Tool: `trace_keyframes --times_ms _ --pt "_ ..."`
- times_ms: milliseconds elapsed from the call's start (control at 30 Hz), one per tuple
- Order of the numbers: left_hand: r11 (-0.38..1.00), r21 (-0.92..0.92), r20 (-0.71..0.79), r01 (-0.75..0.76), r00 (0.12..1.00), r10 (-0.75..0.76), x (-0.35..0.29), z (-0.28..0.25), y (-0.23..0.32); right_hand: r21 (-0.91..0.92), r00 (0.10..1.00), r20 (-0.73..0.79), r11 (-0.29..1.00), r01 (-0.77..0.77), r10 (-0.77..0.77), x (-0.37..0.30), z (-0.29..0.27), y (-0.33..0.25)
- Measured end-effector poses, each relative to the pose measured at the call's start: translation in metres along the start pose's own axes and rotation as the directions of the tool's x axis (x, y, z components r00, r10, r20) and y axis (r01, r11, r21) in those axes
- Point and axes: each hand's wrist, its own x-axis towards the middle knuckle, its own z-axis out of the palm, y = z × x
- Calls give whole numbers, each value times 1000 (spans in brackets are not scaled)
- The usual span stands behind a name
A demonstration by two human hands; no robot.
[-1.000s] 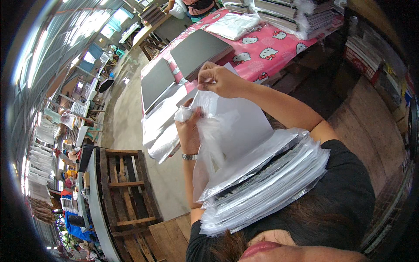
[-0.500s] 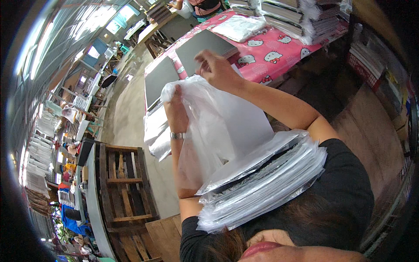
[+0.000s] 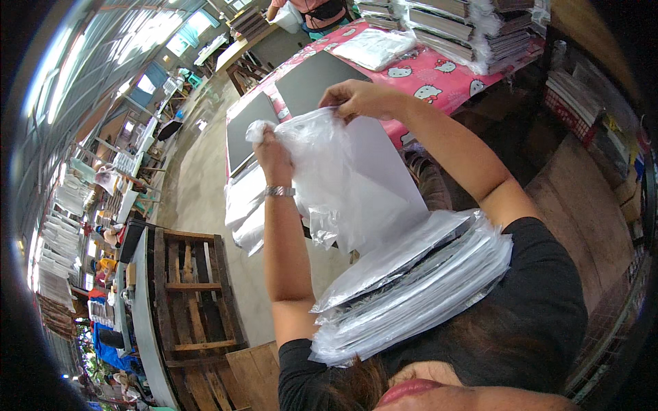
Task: The person wraps individual flat rectangular items in plastic film by hand and stacks them.
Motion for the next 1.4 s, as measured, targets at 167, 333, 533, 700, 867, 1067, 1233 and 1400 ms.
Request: trace_keyframes --times_ms 167,333,533,700,867,1067,1233,1400 --pt "676 -546 488 495 844 -225 -42 41 25 108 980 -189 993 -44 64 -7 4 5" --pt "985 -141 300 104 952 -57 -49 29 41 76 995 -104 997 2 6 -9 34 11" --pt "975 -210 298 -79 944 140 -49 30 53 -494 824 -371 842 215 -429 -20 -12 18" --pt "996 -69 363 50 932 -22 -67 24 64 -405 964 -150 903 142 -219 -18 8 -12" --pt "981 -121 382 149 919 -93 -66 1 49 -285 909 -299 936 207 -292 -19 31 -9" --pt "943 -301 313 139 949 -40 -78 8 33 -219 905 -410 975 23 -114 -17 38 13" --pt "906 -394 232 156 970 -66 -89 20 33 -171 908 -398 983 64 -129 -27 40 23" --pt "989 -125 187 83 981 -59 -95 23 33 51 945 -320 997 -50 64 -36 35 21"
